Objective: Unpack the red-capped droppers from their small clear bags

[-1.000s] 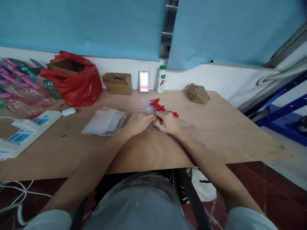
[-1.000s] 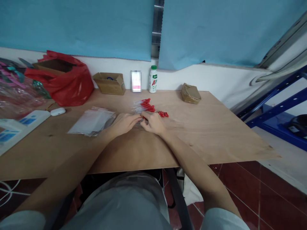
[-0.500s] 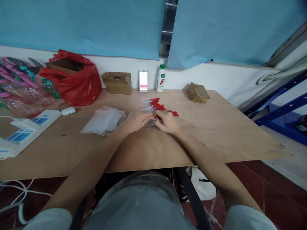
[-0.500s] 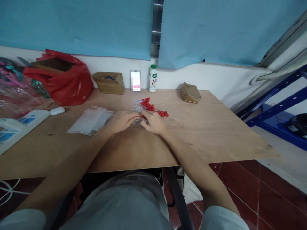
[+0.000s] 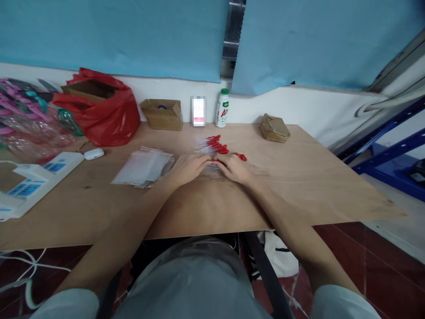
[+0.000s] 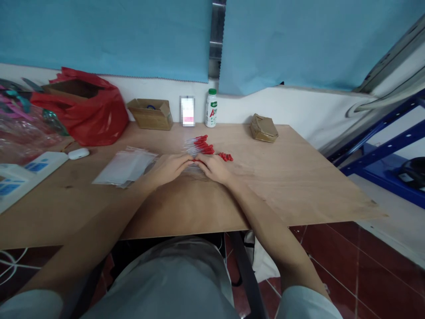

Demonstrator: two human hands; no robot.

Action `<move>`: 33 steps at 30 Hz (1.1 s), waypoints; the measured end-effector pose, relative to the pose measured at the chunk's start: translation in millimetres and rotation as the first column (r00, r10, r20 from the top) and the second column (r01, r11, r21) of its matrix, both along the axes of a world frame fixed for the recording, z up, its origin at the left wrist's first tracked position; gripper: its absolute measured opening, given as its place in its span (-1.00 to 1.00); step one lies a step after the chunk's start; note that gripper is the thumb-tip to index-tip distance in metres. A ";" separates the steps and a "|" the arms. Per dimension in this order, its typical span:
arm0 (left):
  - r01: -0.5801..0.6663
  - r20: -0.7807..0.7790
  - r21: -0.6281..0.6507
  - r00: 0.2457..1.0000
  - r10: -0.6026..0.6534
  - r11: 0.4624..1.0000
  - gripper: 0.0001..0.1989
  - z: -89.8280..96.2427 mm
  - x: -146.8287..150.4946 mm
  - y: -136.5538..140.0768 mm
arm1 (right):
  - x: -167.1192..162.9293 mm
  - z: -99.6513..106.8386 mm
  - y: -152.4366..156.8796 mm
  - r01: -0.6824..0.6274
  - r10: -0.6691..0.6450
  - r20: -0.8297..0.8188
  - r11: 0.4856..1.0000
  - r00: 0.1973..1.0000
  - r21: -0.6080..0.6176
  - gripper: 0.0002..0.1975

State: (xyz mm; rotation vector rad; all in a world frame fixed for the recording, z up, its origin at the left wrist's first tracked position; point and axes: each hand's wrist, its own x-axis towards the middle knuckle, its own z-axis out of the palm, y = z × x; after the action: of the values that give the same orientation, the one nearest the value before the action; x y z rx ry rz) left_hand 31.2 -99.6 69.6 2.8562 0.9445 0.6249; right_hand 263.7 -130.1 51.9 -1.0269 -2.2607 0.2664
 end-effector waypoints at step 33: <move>0.106 0.478 -0.237 0.878 0.021 0.966 -0.58 4.3 32.5 -1.1 | -11.5 16.1 3.7 0.095 -0.224 -0.588 0.966 0.777 -0.242 -0.49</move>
State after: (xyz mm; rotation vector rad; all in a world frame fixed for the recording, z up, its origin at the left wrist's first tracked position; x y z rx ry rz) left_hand 63.7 -100.7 73.9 2.3197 0.8032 1.0532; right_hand 252.3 -126.4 68.1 -1.0385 -1.5656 0.6629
